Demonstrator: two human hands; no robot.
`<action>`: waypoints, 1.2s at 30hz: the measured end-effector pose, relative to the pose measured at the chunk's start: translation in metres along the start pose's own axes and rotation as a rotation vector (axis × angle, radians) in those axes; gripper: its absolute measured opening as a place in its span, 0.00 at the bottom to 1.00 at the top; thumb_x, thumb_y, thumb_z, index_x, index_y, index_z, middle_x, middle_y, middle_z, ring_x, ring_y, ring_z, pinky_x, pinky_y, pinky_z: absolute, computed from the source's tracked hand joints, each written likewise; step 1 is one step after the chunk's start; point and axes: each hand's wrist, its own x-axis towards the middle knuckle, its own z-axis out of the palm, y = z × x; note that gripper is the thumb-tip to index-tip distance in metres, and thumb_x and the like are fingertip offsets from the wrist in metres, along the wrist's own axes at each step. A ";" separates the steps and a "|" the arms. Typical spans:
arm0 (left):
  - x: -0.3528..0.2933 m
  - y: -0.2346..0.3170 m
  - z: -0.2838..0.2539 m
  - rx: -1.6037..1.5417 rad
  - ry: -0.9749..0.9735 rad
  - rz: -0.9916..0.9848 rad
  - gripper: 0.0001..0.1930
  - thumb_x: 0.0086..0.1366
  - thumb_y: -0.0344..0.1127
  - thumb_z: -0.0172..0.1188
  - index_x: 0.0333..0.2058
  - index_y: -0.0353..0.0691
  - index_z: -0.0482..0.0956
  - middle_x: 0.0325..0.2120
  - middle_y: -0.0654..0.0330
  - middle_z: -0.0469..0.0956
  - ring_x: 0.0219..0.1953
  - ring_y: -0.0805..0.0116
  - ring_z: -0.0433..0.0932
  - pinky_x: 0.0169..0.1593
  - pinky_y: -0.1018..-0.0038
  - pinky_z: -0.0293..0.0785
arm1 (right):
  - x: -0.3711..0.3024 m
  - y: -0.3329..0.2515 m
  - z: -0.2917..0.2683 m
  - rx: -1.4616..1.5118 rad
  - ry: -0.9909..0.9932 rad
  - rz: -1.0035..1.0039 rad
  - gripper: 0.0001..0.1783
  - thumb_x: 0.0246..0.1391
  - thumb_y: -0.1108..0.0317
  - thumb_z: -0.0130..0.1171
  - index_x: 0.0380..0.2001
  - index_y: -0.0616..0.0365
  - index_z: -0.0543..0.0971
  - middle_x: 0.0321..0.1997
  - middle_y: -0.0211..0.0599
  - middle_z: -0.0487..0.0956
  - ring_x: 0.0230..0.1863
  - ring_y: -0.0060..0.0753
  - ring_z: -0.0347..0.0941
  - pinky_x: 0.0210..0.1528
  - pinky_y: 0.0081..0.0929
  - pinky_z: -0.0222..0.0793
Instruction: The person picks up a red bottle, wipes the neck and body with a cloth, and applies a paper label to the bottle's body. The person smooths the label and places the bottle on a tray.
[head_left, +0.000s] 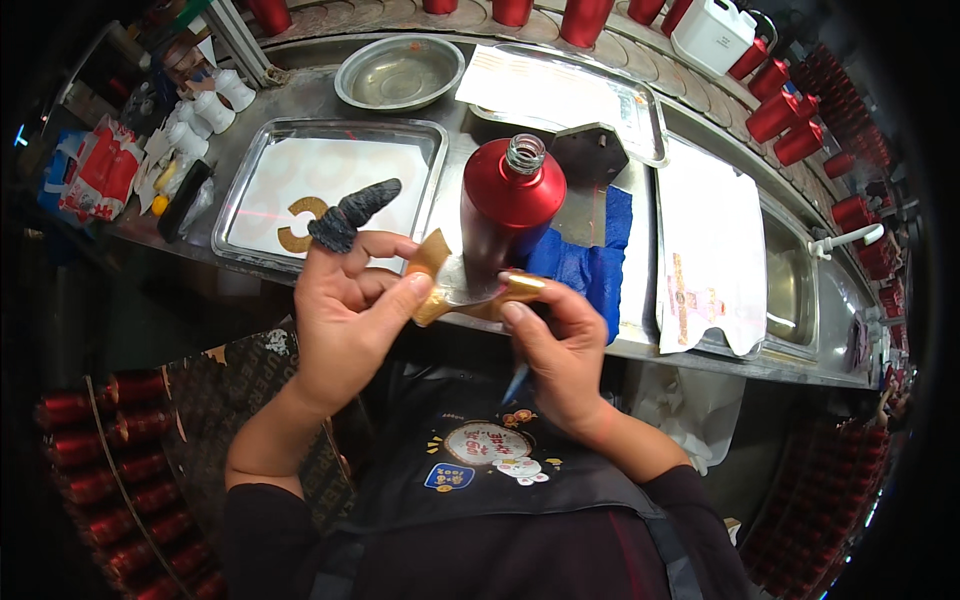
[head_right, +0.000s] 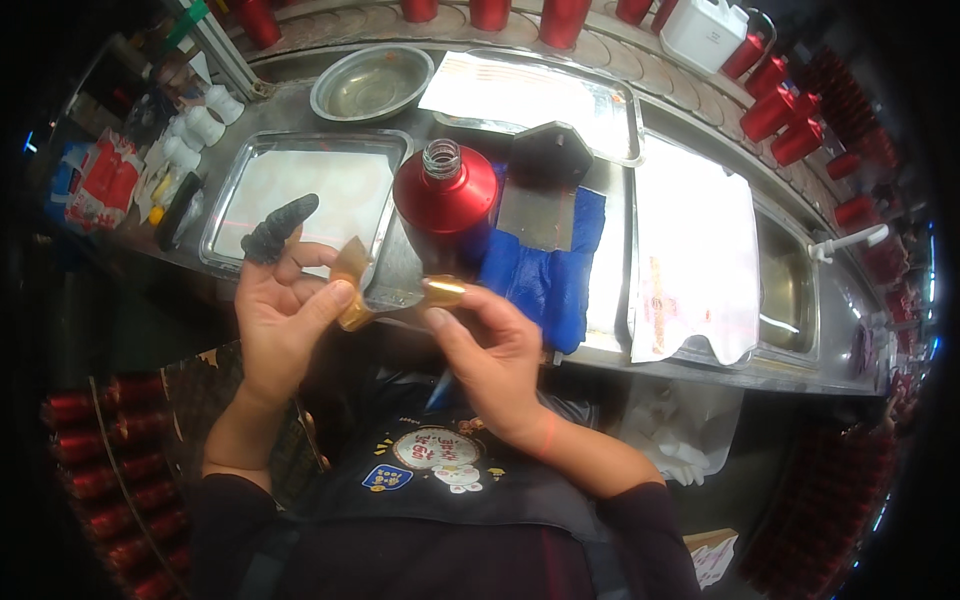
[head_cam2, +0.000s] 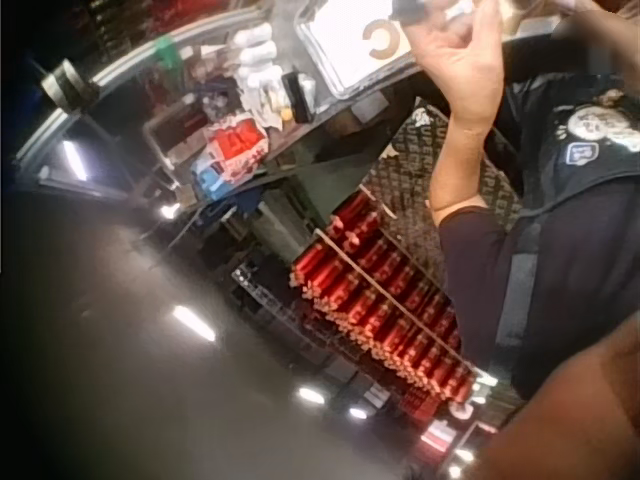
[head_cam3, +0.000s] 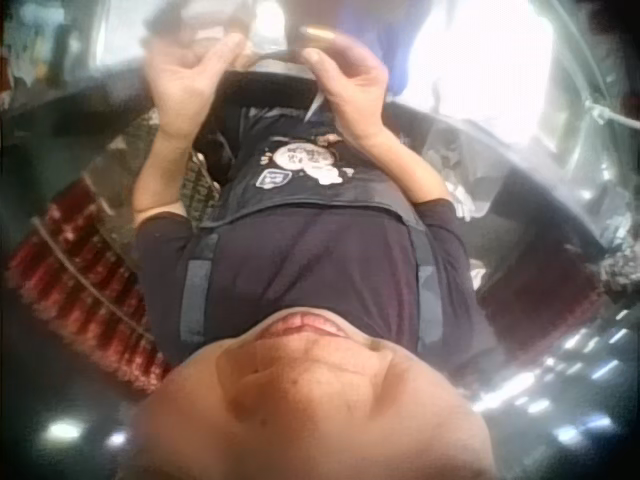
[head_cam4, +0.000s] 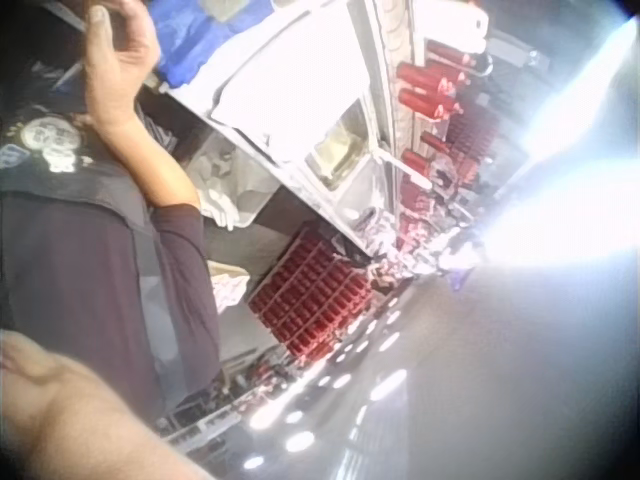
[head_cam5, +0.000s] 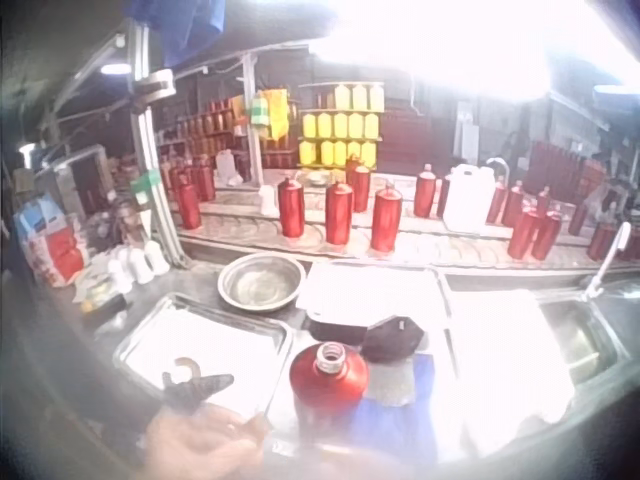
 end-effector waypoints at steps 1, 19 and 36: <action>-0.003 -0.004 0.010 -0.052 0.008 0.058 0.32 0.65 0.17 0.61 0.66 0.35 0.60 0.46 0.55 0.77 0.36 0.75 0.83 0.41 0.81 0.80 | 0.000 -0.008 -0.007 -0.018 -0.011 -0.078 0.19 0.61 0.76 0.63 0.55 0.64 0.78 0.46 0.33 0.83 0.38 0.13 0.75 0.39 0.13 0.71; 0.045 -0.046 0.039 -0.123 0.195 0.070 0.28 0.65 0.21 0.59 0.63 0.35 0.64 0.43 0.59 0.74 0.26 0.79 0.76 0.29 0.81 0.73 | 0.134 -0.061 -0.054 -0.103 -0.268 -0.007 0.34 0.56 0.68 0.58 0.66 0.65 0.69 0.24 0.24 0.71 0.20 0.14 0.64 0.22 0.15 0.60; 0.059 -0.058 0.044 -0.317 -0.013 0.038 0.29 0.69 0.29 0.61 0.66 0.33 0.62 0.63 0.50 0.69 0.65 0.62 0.69 0.69 0.65 0.63 | 0.119 -0.030 -0.051 -0.056 -0.223 -0.121 0.44 0.56 0.73 0.68 0.72 0.67 0.59 0.72 0.47 0.63 0.56 0.27 0.75 0.53 0.21 0.76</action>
